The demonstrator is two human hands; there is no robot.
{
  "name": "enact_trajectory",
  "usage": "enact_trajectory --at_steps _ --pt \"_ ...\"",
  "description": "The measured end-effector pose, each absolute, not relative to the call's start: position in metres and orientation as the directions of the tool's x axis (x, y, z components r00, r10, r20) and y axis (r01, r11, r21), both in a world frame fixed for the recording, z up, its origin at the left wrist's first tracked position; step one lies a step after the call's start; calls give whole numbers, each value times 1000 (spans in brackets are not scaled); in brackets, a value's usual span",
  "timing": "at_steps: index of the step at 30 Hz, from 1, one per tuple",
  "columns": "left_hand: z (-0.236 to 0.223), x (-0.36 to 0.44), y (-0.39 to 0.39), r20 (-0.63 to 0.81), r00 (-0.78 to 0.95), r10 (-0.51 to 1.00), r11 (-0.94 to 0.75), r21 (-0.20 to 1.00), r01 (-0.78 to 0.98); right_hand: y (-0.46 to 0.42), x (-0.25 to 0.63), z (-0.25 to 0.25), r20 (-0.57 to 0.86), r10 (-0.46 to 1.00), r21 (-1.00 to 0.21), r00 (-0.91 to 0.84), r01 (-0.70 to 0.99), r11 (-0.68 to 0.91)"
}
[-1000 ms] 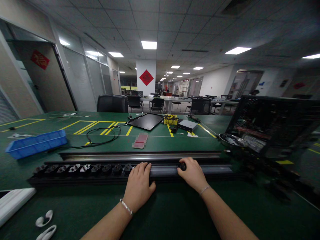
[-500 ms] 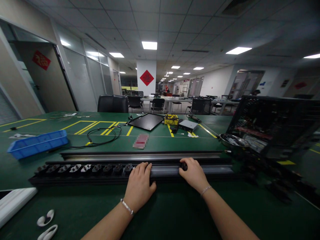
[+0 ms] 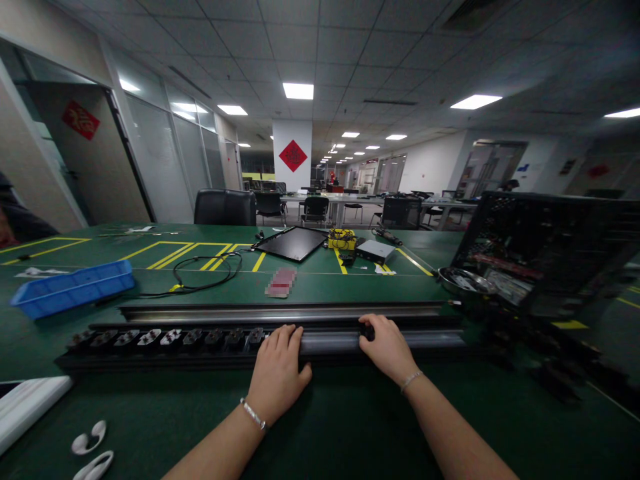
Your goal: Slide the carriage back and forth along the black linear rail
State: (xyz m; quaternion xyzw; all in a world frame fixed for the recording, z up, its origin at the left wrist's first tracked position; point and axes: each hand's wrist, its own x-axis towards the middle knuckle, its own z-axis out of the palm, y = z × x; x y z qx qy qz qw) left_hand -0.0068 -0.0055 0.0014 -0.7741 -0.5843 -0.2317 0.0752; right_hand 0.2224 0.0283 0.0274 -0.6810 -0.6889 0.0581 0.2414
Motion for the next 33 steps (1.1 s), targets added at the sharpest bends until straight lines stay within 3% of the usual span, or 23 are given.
enact_trajectory --at_steps 33 --pt "-2 -7 -5 460 211 862 -310 151 939 31 240 28 253 967 -452 42 888 80"
